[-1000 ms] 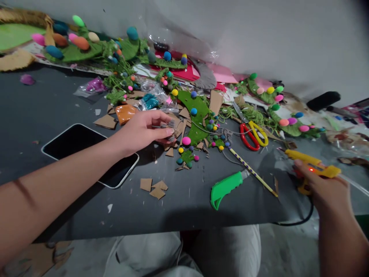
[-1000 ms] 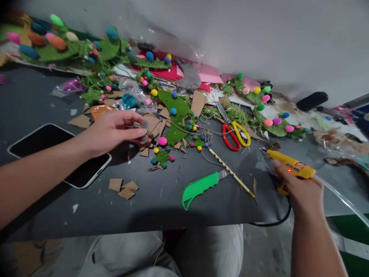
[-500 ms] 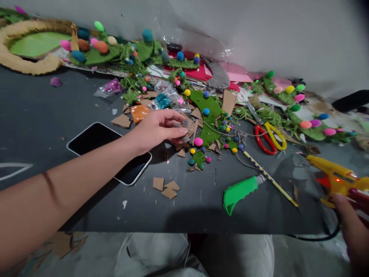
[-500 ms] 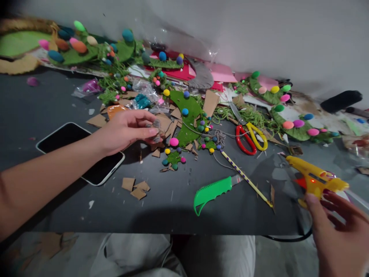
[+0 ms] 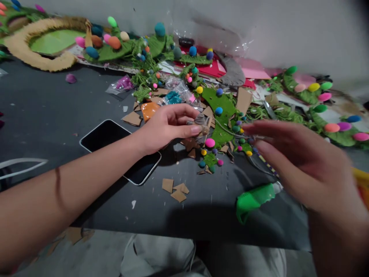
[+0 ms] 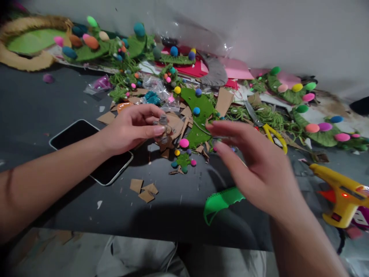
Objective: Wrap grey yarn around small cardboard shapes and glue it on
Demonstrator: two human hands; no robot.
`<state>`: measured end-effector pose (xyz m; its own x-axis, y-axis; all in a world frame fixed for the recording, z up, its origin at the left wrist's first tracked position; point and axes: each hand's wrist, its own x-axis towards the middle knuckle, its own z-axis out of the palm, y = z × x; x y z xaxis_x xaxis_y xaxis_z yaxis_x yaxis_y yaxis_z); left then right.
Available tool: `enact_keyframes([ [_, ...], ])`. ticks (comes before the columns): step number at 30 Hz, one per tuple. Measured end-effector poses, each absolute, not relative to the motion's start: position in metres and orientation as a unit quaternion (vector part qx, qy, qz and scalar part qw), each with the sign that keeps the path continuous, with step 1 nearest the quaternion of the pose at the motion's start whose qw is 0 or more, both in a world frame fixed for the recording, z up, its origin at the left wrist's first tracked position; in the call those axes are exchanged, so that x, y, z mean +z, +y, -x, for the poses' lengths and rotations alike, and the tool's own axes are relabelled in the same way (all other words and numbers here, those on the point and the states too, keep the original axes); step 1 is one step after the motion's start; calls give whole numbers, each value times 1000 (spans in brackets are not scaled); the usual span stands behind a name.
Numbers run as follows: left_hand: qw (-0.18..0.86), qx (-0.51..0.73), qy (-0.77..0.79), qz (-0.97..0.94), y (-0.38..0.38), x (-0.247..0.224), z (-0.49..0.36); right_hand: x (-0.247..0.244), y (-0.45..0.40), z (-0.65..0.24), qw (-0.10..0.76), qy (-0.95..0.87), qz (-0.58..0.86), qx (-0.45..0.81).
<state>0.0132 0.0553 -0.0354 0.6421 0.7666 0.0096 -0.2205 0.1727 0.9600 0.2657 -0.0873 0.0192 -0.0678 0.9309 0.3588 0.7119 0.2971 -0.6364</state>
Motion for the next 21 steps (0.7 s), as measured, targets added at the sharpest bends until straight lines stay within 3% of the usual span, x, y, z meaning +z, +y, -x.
enact_keyframes([
  [4,749,334,214,-530,54,-32,-12,18,-21,-227,325,-788,467,237],
  [12,756,355,244,-493,56,-26,-12,-5,-29,-222,359,-771,496,176],
  [21,732,360,305,-492,55,-16,-10,-7,-20,-252,286,-799,524,77],
])
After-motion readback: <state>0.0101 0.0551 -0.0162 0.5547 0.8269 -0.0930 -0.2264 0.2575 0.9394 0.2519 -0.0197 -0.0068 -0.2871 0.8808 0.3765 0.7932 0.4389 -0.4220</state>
